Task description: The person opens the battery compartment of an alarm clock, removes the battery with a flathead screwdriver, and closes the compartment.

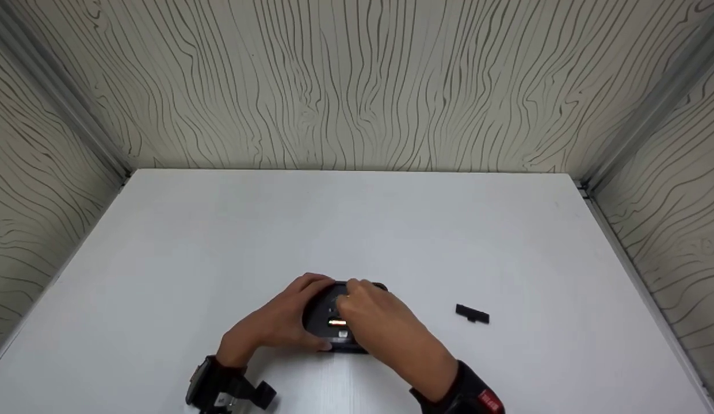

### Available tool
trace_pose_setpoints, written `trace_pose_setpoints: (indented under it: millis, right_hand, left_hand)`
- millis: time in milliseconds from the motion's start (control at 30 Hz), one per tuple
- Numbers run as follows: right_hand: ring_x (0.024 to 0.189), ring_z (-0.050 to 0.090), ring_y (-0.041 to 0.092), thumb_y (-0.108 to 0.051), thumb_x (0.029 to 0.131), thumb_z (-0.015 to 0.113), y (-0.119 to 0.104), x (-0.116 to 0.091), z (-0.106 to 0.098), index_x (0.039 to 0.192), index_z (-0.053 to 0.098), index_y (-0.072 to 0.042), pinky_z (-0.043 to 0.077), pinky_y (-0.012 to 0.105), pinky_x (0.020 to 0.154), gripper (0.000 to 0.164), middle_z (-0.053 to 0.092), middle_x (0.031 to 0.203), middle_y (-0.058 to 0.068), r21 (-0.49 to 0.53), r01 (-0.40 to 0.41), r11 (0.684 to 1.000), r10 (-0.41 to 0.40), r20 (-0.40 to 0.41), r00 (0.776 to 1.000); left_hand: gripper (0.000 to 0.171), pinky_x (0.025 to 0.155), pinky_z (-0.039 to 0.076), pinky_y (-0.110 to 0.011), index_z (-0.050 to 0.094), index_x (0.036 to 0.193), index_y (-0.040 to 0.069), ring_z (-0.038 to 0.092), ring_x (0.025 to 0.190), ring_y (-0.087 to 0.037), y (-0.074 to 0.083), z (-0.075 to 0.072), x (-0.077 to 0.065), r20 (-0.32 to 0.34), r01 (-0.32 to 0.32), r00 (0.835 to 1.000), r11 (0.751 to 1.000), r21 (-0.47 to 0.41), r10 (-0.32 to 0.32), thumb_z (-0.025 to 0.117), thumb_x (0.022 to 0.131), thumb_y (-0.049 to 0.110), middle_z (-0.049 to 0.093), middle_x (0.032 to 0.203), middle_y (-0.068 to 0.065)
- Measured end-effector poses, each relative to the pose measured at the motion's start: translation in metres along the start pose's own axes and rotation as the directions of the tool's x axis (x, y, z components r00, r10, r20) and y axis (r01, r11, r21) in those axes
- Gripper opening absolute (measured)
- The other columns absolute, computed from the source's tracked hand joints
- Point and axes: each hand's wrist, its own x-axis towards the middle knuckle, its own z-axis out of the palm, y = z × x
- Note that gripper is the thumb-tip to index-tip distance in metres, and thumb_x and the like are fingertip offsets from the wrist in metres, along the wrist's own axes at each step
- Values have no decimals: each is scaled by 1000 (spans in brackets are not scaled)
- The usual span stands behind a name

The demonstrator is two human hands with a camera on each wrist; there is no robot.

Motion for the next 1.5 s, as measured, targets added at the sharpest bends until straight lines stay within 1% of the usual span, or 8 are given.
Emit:
trace_pose_setpoints:
  millis: [267,400,467,567,700,1000,1233,1500]
  right_hand:
    - [72,61,15,8,77,72,11,-4,6,89,72,-6,57,25,63,18,59,81,3,144,-64,988,64,10,998]
    - [73,62,12,7,81,69,21,-13,14,92,73,-7,56,22,63,19,61,82,1,270,-23,962,49,-92,995]
    - [69,60,8,7,81,70,26,-18,20,91,73,-8,53,17,61,19,61,80,-1,316,33,948,27,-182,983]
    - [68,59,4,12,76,71,31,-23,28,88,72,-8,49,11,60,23,62,79,-2,346,118,931,-4,-313,950]
    - [68,58,1,14,73,73,38,-33,35,85,71,-10,46,7,62,27,66,80,-5,397,107,912,64,-393,917]
    - [64,55,-3,10,75,75,45,-57,53,86,73,-20,45,7,59,33,69,83,-12,492,-41,869,278,-419,864]
    - [58,53,0,16,73,73,48,-61,65,87,73,-16,41,10,54,35,68,82,-6,550,6,835,314,-485,816]
    - [57,53,1,16,71,74,45,-65,65,88,73,-16,45,10,56,37,68,81,-7,592,-49,805,392,-467,793]
  left_hand:
    - [95,104,46,-31,40,145,25,46,124,-8,-1,1,0,-7,-11,1000,1000,-3,11,86,65,49,40,142,10]
    - [96,104,46,-32,40,145,25,46,125,-8,-1,1,0,-4,-8,1000,1000,6,8,85,65,50,39,142,10]
    - [96,104,45,-32,39,146,24,46,125,-9,-1,0,0,-3,-10,1000,1000,8,10,86,65,50,39,142,9]
    - [96,104,45,-32,39,146,24,46,125,-9,0,0,0,-5,-12,1000,1000,7,12,86,65,49,39,143,9]
    - [96,104,46,-32,40,145,24,47,125,-10,1,0,1,-6,-15,1000,1000,6,15,86,65,49,39,142,9]
    - [99,105,45,-34,38,147,23,46,127,-11,-1,0,-1,4,3,1000,1000,2,-3,86,65,48,37,144,8]
    - [98,105,45,-32,39,146,21,44,127,-11,-4,1,-1,-10,-36,999,999,-4,35,85,65,49,38,143,7]
    - [98,105,45,-32,39,147,21,44,127,-11,-4,0,0,-5,-37,999,999,4,37,85,65,50,38,144,7]
